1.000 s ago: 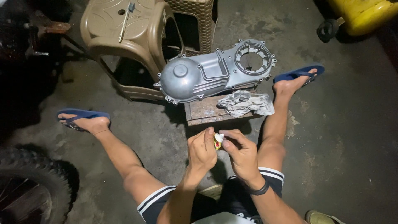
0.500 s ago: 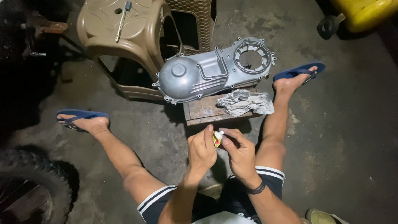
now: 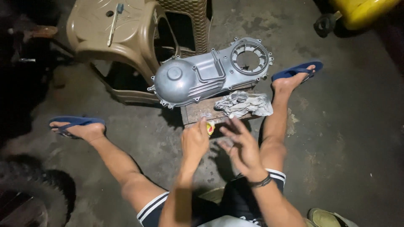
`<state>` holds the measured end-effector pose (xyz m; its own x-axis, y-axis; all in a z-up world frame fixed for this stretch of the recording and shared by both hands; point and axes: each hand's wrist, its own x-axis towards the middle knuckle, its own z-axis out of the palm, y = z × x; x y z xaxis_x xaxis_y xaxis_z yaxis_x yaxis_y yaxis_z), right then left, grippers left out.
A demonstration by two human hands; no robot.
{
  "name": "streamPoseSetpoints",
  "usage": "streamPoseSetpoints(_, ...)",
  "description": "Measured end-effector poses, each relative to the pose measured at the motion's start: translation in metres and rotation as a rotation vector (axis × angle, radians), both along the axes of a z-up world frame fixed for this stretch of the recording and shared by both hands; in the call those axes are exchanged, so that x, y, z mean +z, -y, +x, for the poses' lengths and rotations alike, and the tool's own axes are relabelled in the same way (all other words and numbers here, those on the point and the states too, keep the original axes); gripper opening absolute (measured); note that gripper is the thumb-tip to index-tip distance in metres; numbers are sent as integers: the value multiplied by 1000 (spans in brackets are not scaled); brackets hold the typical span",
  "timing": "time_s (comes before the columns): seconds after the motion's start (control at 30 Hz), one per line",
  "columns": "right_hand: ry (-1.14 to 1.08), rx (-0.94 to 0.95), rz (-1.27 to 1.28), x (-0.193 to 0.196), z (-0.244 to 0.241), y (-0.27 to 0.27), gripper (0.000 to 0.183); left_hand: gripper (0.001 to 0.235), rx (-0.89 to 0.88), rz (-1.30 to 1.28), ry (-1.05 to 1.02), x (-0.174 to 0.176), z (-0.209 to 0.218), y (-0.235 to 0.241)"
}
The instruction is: Cleaning a motorcycle engine casing with a cloth and applying sealant to the gasket surface.
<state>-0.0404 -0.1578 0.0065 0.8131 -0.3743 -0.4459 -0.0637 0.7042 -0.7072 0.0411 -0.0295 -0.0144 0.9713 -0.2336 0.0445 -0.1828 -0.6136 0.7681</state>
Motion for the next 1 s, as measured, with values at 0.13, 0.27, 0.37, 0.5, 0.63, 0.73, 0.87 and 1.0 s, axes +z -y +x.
streamPoseSetpoints(0.13,67,30,-215,-2,27,53,72,54,35,-118,166,-25,23,2)
streamPoseSetpoints(0.27,9,212,-1314,-37,75,108,64,49,39,-85,445,-47,48,15)
streamPoseSetpoints(0.37,-246,304,-1790,-72,105,135,60,47,8,-117,500,-59,61,21)
streamPoseSetpoints(0.5,-397,337,-1970,-88,112,137,58,48,-49,-99,518,-78,66,21)
streamPoseSetpoints(0.63,-394,328,-2007,-91,110,131,57,47,-85,-14,548,-84,65,20)
streamPoseSetpoints(0.73,-379,265,-1858,-96,111,133,56,42,-139,-5,582,-82,64,20)
streamPoseSetpoints(0.87,-381,178,-1745,-90,110,128,58,40,-159,24,599,-74,63,21)
streamPoseSetpoints(1.0,-368,150,-1732,-83,108,122,56,41,-194,28,563,-76,62,20)
